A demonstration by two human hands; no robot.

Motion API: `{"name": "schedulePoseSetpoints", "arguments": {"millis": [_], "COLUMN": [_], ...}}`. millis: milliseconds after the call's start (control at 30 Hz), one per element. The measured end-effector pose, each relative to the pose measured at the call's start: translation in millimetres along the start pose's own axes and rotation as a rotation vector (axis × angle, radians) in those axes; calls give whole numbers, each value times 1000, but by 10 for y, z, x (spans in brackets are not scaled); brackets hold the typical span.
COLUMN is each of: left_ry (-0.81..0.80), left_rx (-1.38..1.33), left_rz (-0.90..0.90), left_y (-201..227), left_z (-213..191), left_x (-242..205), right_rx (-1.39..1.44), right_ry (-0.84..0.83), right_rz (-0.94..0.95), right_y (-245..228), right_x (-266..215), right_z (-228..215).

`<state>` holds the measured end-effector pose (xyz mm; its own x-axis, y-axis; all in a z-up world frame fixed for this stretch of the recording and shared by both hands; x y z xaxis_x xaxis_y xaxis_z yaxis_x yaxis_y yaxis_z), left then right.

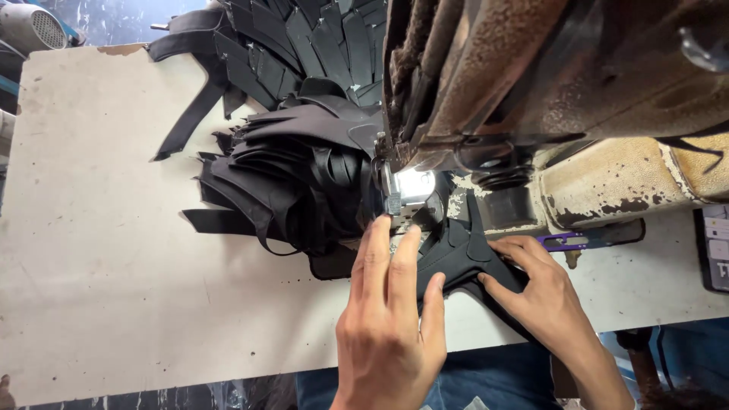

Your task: Stitch together black synthetic or leather components of a shoe upper using an industrial sewing machine.

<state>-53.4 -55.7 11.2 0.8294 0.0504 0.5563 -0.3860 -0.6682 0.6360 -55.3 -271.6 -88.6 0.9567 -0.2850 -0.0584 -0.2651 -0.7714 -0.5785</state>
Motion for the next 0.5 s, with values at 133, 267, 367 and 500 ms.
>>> {"name": "schedulePoseSetpoints", "arguments": {"millis": [133,267,367,500], "left_ry": [62,62,-56,-19], "left_rx": [-16,-54,-305,-443], "left_rz": [-31,-145,-263,-301], "left_y": [71,-56,-146,-163], "left_z": [-79,-180,-209,-294], "left_x": [-63,-50,28,108], "right_rx": [61,254,401,521], "right_ry": [106,260,300,233], "right_rz": [-106,-367,-531,-693], "right_y": [25,-213,-437,-725], "right_x": [-4,-166,-436,-709], "right_z": [-31,-143,-77,164]}}
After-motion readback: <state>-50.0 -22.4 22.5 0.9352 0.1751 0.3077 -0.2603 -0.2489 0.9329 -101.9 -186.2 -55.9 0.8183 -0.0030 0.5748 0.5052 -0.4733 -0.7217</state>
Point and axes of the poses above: each hand's wrist, its own x-axis towards the middle knuckle, its own z-axis out of the palm, y = z × x, the point moved 3 cm from there along x, towards the middle knuckle, and after that the axes turned 12 degrees about y, right-handed, at the moved point
